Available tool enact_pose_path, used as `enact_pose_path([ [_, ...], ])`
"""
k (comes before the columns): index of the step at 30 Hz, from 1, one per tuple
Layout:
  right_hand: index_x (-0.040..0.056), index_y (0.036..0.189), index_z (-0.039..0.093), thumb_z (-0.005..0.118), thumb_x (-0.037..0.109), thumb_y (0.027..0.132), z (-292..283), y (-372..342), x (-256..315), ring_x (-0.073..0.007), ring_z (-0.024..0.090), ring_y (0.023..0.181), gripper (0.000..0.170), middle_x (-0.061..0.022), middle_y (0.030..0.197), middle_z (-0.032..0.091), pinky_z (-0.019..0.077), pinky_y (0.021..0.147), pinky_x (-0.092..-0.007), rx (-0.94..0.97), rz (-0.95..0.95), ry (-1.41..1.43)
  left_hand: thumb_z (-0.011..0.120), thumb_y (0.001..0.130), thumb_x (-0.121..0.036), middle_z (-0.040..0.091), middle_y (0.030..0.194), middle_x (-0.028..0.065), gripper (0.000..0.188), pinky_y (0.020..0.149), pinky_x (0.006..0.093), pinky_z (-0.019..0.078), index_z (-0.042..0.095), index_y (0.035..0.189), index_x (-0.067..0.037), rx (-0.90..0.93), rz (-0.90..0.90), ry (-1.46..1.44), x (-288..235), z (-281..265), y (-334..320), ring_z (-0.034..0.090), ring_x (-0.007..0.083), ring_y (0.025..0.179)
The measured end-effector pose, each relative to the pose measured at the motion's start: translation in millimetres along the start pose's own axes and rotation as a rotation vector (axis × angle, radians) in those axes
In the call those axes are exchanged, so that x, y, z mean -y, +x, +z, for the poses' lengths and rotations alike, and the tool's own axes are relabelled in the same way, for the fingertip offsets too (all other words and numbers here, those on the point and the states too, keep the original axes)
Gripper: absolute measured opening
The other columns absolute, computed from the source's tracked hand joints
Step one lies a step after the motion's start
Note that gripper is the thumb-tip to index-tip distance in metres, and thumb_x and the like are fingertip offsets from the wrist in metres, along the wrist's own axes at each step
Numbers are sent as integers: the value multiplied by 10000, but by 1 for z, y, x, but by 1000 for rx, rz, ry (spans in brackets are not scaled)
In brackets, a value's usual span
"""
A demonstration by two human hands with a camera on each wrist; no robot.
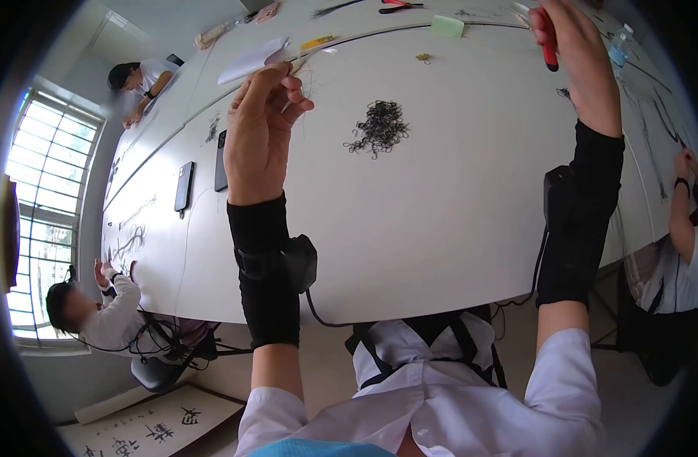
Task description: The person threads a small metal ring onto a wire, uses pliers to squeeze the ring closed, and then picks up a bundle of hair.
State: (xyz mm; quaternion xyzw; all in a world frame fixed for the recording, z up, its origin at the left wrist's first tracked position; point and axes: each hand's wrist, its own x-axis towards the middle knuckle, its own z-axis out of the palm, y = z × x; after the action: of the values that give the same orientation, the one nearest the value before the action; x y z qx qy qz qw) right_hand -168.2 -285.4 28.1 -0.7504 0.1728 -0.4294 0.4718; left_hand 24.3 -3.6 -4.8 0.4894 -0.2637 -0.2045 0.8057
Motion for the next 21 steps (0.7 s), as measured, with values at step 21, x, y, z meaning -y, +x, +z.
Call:
enact_pose_path([
  [21,82,960,582,594,199,1017,51,-19,21,-68,447,624,130,35,738,476,384,560,-215,80,-16,396,616,950,-147,600,787,33,177,641,293,477,681,986,14,81,-108,72,7,9,-6,524,101,680],
])
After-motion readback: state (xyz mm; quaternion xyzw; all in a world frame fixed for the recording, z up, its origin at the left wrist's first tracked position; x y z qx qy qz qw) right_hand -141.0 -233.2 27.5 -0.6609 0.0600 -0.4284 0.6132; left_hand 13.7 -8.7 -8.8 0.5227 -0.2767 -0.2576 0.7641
